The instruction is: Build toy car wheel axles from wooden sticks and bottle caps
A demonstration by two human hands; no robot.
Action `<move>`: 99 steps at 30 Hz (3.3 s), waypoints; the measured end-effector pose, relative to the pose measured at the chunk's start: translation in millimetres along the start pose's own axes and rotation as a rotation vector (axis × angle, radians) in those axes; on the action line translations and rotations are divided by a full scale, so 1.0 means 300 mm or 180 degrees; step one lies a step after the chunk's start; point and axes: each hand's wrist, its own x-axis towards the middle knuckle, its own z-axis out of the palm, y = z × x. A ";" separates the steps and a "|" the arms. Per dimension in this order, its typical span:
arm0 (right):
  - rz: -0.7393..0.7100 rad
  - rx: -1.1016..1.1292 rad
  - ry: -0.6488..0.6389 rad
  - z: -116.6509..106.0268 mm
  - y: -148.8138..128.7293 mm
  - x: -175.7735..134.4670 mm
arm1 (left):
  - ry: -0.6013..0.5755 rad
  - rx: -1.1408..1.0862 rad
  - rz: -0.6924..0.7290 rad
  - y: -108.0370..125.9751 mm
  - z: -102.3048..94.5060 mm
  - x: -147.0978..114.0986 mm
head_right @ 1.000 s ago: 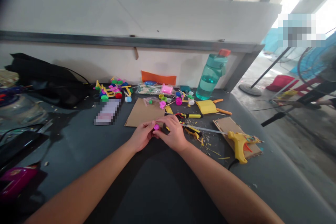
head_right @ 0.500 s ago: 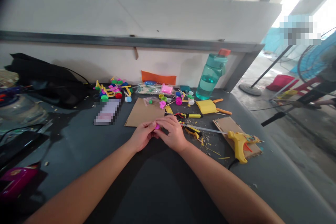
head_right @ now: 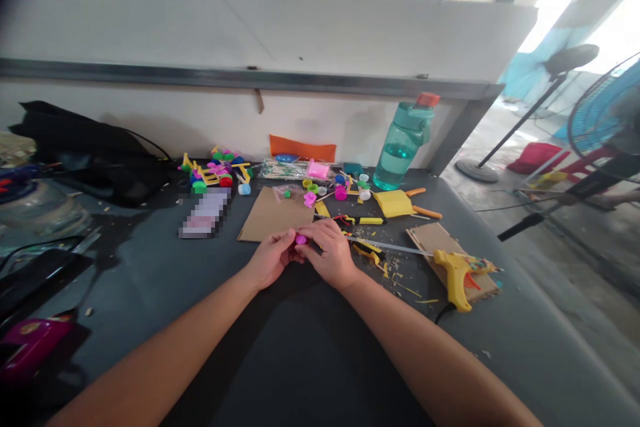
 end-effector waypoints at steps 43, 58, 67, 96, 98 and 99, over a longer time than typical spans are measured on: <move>0.0263 -0.0039 0.0022 -0.005 -0.001 -0.003 | 0.0113 0.0113 -0.0062 0.004 0.003 0.002; 0.0242 -0.0071 0.0038 -0.008 -0.006 0.000 | 0.0258 0.0132 0.0091 -0.002 0.005 0.002; 0.0168 -0.0126 0.0054 -0.005 -0.002 0.000 | 0.0214 0.0038 0.0014 0.011 0.009 -0.002; -0.0025 -0.0125 -0.0017 0.009 0.012 -0.009 | 0.0250 0.0310 0.0078 -0.006 0.004 0.003; -0.0031 -0.0127 -0.0013 0.008 0.011 -0.008 | 0.0239 0.0320 0.0082 -0.008 0.002 0.004; -0.0031 -0.0125 -0.0001 0.007 0.010 -0.007 | 0.0233 0.0307 0.0083 -0.008 0.002 0.004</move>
